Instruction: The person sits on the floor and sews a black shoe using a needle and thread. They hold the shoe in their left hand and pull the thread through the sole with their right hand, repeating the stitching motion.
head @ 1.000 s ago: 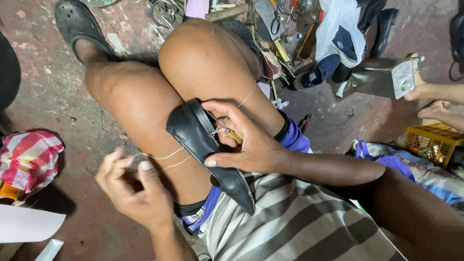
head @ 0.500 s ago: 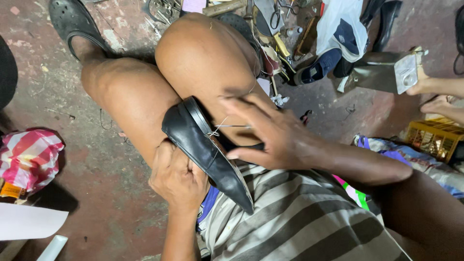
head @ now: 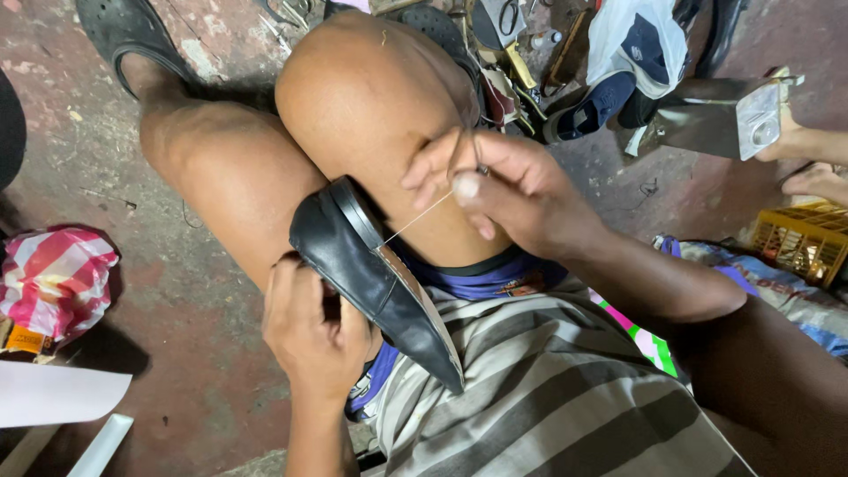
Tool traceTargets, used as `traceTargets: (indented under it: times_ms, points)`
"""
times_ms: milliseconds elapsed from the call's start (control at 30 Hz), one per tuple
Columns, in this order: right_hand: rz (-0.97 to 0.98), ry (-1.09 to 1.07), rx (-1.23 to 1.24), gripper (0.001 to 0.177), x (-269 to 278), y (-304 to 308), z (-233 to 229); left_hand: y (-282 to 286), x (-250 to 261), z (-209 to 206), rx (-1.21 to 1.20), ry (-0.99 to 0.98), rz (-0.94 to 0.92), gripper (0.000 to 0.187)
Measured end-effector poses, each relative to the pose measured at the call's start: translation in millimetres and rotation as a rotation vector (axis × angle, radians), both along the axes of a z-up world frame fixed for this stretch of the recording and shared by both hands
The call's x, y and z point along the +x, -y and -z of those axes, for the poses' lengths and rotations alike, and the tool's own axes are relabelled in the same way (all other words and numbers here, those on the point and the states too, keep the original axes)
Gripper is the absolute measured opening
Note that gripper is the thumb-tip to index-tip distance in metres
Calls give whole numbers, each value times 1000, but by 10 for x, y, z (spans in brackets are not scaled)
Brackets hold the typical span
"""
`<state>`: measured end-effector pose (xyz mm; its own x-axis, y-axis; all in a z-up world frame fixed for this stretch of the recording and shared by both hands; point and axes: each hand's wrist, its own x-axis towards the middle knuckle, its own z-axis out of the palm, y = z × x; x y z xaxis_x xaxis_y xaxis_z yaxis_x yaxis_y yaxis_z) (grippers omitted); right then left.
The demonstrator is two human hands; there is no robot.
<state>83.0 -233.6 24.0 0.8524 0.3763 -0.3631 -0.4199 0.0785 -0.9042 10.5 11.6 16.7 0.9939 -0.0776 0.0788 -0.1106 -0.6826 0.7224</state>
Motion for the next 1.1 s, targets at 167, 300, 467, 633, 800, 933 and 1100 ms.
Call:
traceTargets:
  times_ms: [167, 300, 467, 633, 800, 933, 1100]
  points:
    - [16, -74, 478, 19, 22, -225, 110, 52, 144, -64, 75, -66, 4, 18]
    - [-143, -71, 239, 18, -9, -283, 142, 15, 161, -53, 22, -104, -13, 10]
    - [-87, -108, 254, 20, -20, -303, 261, -42, 162, 44, -19, -82, -16, 8]
    - [-52, -51, 237, 21, -12, -303, 279, -61, 103, 20, -37, -109, -42, 11]
    - [7, -80, 261, 22, -178, -324, 405, -17, 13, -89, -158, -97, 22, 28]
    - [92, -119, 278, 24, -257, -400, 517, 98, -107, 124, -376, -154, -10, 37]
    - [50, 84, 164, 24, -269, -248, 366, 164, -172, 949, -673, -102, -126, 31]
